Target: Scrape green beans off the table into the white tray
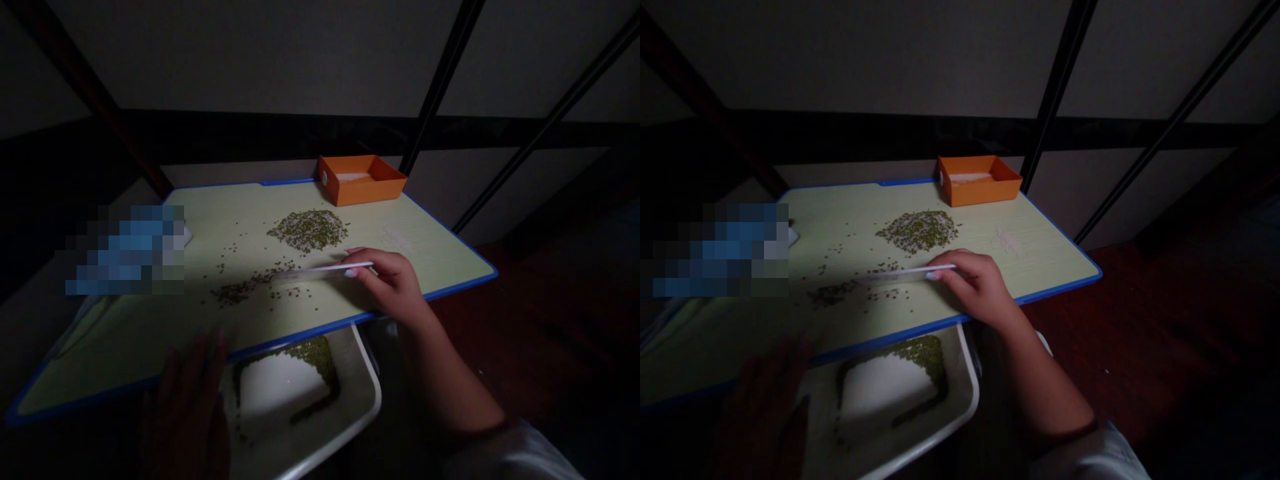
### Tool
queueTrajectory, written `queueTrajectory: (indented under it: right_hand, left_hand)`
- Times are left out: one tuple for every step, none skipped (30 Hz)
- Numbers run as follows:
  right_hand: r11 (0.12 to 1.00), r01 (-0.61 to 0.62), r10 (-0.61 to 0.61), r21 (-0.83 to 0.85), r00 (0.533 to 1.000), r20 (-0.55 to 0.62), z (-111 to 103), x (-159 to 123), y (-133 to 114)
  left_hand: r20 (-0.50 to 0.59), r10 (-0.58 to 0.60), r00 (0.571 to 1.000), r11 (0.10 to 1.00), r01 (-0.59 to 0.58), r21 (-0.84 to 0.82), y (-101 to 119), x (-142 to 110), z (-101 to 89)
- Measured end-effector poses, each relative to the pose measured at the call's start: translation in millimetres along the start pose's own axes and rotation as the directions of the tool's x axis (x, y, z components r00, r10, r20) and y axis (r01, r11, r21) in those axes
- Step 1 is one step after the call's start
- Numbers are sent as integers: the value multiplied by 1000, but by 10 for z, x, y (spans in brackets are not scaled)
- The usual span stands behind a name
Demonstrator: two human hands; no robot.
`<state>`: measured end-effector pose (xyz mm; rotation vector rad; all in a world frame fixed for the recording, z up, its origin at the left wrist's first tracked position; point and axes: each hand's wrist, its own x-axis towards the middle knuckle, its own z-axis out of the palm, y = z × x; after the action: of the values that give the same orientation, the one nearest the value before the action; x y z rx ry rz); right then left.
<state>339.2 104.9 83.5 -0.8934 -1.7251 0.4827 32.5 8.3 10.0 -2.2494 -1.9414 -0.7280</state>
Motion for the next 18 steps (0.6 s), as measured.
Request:
queueTrajectory:
  right_hand:
    - [1000, -20, 19, -22, 999, -43, -21, -11, -8]
    - [998, -46, 42, -39, 995, -95, -46, -18, -12]
    - [996, -77, 69, -46, 985, -156, -71, -21, -11]
    - [993, -113, 101, -43, 971, -215, -97, -20, -2]
    - [988, -150, 137, -27, 953, -269, -121, -14, 14]
    - [982, -187, 177, -2, 934, -309, -142, -4, 38]
    - [975, -220, 216, 27, 917, -335, -161, 10, 68]
    - [967, -250, 253, 55, 904, -344, -177, 26, 102]
    - [958, -275, 284, 77, 896, -341, -191, 43, 136]
    - [952, -292, 305, 91, 891, -335, -201, 59, 166]
    - [949, -301, 315, 95, 890, -329, -209, 73, 184]
    - [948, -307, 319, 91, 892, -321, -214, 82, 185]
    - [948, -308, 316, 76, 895, -316, -216, 82, 162]
    - [952, -301, 301, 49, 899, -319, -213, 70, 111]
    - [957, -289, 275, 5, 904, -329, -204, 41, 30]
    - [962, -268, 234, -51, 908, -348, -188, -6, -79]
    - [964, -229, 164, -137, 914, -370, -164, -74, -208]
    - [950, -193, 92, -245, 924, -371, -132, -160, -348]
  left_hand:
    - [-11, -8, 1000, 1000, 8, -5, 30, -2, -9]
    - [-23, -17, 1000, 1000, 17, -12, 66, -4, -19]
    - [-32, -29, 999, 999, 28, -22, 103, -6, -28]
    - [-36, -38, 999, 999, 37, -32, 136, -9, -36]
    - [-37, -45, 998, 998, 43, -44, 161, -10, -42]
    - [-34, -46, 998, 998, 44, -52, 175, -11, -46]
    - [-29, -49, 998, 997, 47, -56, 177, -11, -46]
    - [-23, -51, 998, 997, 49, -58, 167, -11, -43]
    - [-18, -45, 999, 997, 44, -57, 149, -11, -38]
    - [-11, -37, 999, 998, 36, -52, 127, -11, -31]
    - [-13, -16, 1000, 999, 16, -45, 105, -12, -26]
    - [-14, 1, 1000, 999, -2, -41, 88, -13, -21]
    - [-12, 11, 1000, 999, -12, -36, 78, -15, -19]
    - [-11, 0, 1000, 999, 0, -40, 75, -17, -18]
    - [-1, -18, 1000, 999, 18, -44, 77, -21, -18]
    - [2, -36, 999, 998, 36, -50, 81, -25, -16]
    - [-1, -48, 999, 998, 48, -49, 84, -30, -13]
    - [-19, -28, 999, 998, 27, -51, 83, -35, -7]
